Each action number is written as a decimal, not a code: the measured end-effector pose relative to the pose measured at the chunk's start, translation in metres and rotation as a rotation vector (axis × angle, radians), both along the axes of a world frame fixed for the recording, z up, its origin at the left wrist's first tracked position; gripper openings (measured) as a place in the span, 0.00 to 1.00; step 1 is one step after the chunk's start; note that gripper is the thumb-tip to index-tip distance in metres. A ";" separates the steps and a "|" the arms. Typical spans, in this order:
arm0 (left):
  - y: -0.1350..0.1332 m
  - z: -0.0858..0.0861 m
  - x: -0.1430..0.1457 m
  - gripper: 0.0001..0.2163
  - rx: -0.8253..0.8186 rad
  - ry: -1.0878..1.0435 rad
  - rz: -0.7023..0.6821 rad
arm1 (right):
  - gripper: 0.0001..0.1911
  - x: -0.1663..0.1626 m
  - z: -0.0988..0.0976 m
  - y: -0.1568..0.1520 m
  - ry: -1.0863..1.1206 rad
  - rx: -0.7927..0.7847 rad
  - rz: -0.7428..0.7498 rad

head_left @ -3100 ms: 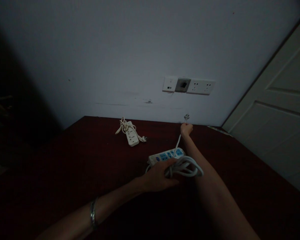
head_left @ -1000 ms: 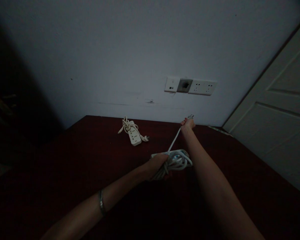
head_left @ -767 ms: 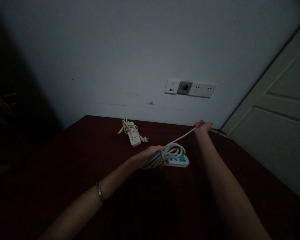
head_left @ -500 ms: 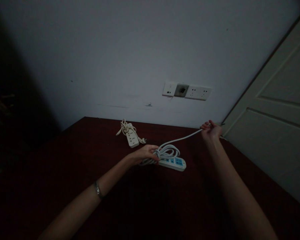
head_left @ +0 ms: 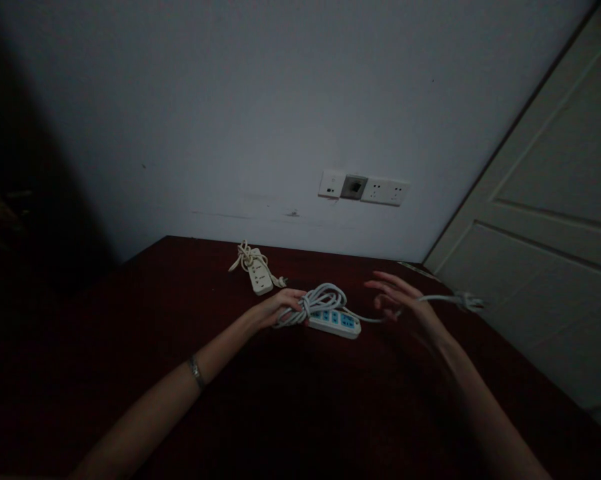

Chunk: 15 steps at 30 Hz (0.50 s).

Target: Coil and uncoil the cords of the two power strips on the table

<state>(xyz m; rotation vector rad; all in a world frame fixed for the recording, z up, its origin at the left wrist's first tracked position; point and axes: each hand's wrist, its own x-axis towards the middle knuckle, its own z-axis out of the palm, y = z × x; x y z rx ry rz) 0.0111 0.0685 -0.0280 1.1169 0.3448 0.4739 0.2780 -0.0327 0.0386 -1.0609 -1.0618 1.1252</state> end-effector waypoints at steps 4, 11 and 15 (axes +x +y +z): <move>-0.001 -0.004 0.008 0.22 0.000 -0.033 0.015 | 0.37 -0.033 -0.017 -0.006 -0.181 -0.101 0.130; -0.015 0.008 0.014 0.19 0.157 0.109 0.047 | 0.18 -0.066 -0.032 0.017 -0.335 0.030 0.060; 0.001 0.012 -0.006 0.13 0.350 0.291 0.179 | 0.10 -0.065 -0.024 0.026 -0.378 0.091 0.004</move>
